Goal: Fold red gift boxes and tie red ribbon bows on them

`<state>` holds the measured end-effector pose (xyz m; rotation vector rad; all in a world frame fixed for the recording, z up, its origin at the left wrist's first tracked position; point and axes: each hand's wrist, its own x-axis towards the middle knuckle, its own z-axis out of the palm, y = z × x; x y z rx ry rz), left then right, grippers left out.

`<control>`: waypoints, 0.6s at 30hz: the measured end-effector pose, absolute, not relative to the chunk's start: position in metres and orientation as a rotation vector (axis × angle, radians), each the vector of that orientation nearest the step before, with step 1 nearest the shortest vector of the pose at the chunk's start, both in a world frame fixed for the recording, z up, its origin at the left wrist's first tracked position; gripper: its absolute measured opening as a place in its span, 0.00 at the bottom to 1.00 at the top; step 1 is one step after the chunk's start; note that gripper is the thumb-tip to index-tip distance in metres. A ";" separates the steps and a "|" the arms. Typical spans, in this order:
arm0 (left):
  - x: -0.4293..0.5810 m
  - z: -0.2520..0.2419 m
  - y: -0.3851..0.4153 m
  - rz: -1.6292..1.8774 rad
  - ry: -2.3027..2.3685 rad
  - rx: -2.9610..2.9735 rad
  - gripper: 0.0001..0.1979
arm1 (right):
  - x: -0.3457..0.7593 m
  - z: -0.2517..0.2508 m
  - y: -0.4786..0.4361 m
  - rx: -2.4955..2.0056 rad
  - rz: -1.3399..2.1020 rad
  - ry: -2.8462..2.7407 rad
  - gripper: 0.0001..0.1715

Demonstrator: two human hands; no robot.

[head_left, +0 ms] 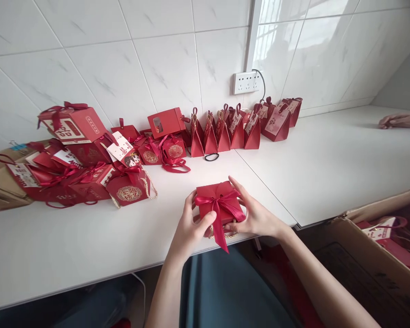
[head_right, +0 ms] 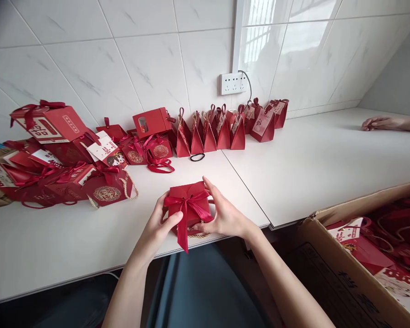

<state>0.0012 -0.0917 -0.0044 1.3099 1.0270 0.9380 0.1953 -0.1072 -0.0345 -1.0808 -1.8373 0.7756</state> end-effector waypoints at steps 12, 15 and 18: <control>0.012 0.014 -0.116 1.275 1.114 1.423 0.17 | 0.202 -0.023 -0.141 -0.949 0.180 -1.776 0.60; 0.019 0.021 -0.124 1.455 1.207 1.587 0.09 | 0.203 -0.019 -0.145 -0.937 0.116 -1.755 0.59; 0.024 0.022 -0.132 1.746 1.076 1.889 0.04 | 0.202 -0.017 -0.146 -0.901 0.080 -1.740 0.60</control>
